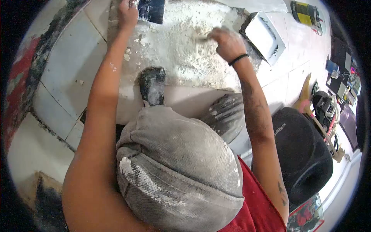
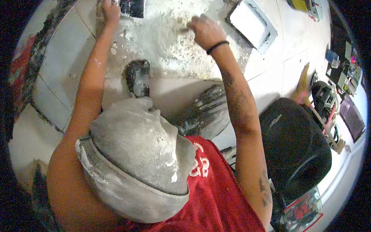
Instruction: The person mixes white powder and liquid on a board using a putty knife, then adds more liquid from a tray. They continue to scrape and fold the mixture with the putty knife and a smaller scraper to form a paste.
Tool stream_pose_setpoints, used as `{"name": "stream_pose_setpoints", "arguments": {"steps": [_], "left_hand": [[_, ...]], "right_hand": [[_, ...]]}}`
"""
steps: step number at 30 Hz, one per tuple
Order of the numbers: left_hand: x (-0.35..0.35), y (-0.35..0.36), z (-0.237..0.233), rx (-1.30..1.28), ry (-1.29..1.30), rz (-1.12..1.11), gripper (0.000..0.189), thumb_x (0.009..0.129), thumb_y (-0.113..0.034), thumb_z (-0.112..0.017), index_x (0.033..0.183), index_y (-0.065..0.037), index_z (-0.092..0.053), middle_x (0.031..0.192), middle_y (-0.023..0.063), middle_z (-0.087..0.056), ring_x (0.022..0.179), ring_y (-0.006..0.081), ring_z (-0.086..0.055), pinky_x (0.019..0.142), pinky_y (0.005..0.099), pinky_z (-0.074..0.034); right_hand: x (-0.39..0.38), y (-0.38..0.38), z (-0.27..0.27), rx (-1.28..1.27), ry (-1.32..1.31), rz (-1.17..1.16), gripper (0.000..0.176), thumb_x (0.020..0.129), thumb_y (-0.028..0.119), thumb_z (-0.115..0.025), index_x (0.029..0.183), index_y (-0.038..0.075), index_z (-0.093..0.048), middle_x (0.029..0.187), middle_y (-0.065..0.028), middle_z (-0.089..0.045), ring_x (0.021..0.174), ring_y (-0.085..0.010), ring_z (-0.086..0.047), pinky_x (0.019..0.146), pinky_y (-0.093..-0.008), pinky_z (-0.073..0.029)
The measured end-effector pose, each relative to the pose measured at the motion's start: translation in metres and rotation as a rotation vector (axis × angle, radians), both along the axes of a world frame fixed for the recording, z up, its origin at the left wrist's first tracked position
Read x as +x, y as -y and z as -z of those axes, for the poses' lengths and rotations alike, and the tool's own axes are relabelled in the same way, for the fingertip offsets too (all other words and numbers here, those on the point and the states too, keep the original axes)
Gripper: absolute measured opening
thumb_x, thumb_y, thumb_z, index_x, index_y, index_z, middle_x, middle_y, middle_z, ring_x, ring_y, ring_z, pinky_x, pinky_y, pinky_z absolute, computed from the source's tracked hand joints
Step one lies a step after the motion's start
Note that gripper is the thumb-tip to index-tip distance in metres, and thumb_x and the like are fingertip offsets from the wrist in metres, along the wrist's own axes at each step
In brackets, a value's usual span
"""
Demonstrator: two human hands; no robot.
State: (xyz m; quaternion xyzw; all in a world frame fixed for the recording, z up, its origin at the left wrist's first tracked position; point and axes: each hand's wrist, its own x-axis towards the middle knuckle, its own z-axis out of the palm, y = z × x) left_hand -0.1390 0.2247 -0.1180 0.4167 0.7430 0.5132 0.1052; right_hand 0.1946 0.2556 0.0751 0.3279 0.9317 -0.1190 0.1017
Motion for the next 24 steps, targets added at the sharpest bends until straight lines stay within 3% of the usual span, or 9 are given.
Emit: {"name": "stream_pose_setpoints", "arguments": {"steps": [5, 9, 14, 18, 21, 24], "left_hand": [[0.004, -0.005, -0.018, 0.046, 0.064, 0.016, 0.031, 0.089, -0.014, -0.05, 0.111, 0.007, -0.057, 0.107, 0.0204, -0.061, 0.104, 0.0304, -0.056, 0.093, 0.036, -0.04], [0.001, -0.004, 0.006, 0.094, -0.005, 0.012, 0.029, 0.088, -0.012, -0.048, 0.109, 0.007, -0.057, 0.103, 0.0195, -0.062, 0.1, 0.0285, -0.057, 0.09, 0.0342, -0.042], [0.01, 0.0, -0.053, -0.042, 0.122, 0.121, 0.028, 0.088, -0.013, -0.046, 0.106, 0.006, -0.057, 0.1, 0.0185, -0.063, 0.096, 0.0275, -0.059, 0.086, 0.0328, -0.043], [0.009, -0.004, -0.026, 0.062, 0.021, 0.061, 0.028, 0.089, -0.015, -0.046, 0.106, 0.005, -0.058, 0.096, 0.0183, -0.063, 0.093, 0.0279, -0.058, 0.084, 0.0334, -0.043], [0.01, -0.001, -0.036, 0.068, 0.037, 0.073, 0.029, 0.09, -0.016, -0.046, 0.108, 0.005, -0.057, 0.099, 0.0174, -0.063, 0.095, 0.0275, -0.057, 0.085, 0.0336, -0.042], [0.018, -0.003, -0.058, 0.062, 0.1, 0.027, 0.028, 0.083, -0.012, -0.05, 0.1, 0.009, -0.059, 0.093, 0.0241, -0.064, 0.091, 0.0321, -0.061, 0.081, 0.0374, -0.046]], "right_hand": [[0.002, 0.011, 0.016, 0.05, -0.085, -0.014, 0.028, 0.07, -0.005, -0.05, 0.087, 0.013, -0.065, 0.093, -0.0024, -0.061, 0.093, -0.0255, -0.057, 0.076, -0.0378, -0.052], [-0.005, -0.007, -0.002, 0.016, 0.005, 0.004, 0.032, 0.071, -0.005, -0.049, 0.09, 0.013, -0.066, 0.093, -0.0015, -0.061, 0.094, -0.0245, -0.057, 0.077, -0.0375, -0.052], [-0.005, 0.002, 0.023, 0.061, -0.007, 0.012, 0.034, 0.071, -0.005, -0.049, 0.093, 0.015, -0.065, 0.095, -0.0007, -0.059, 0.096, -0.024, -0.056, 0.074, -0.0384, -0.052], [-0.004, -0.013, 0.004, -0.001, 0.065, -0.054, 0.03, 0.072, -0.005, -0.05, 0.091, 0.014, -0.064, 0.092, -0.0024, -0.06, 0.093, -0.0245, -0.057, 0.075, -0.0385, -0.051], [-0.009, -0.022, 0.011, 0.062, -0.052, 0.032, 0.029, 0.07, -0.004, -0.051, 0.093, 0.01, -0.062, 0.093, -0.0041, -0.059, 0.093, -0.026, -0.056, 0.077, -0.0386, -0.05], [-0.002, -0.002, 0.028, 0.018, -0.019, 0.091, 0.028, 0.069, -0.004, -0.052, 0.092, 0.009, -0.061, 0.094, -0.0045, -0.057, 0.095, -0.0264, -0.055, 0.076, -0.0383, -0.051]]}}
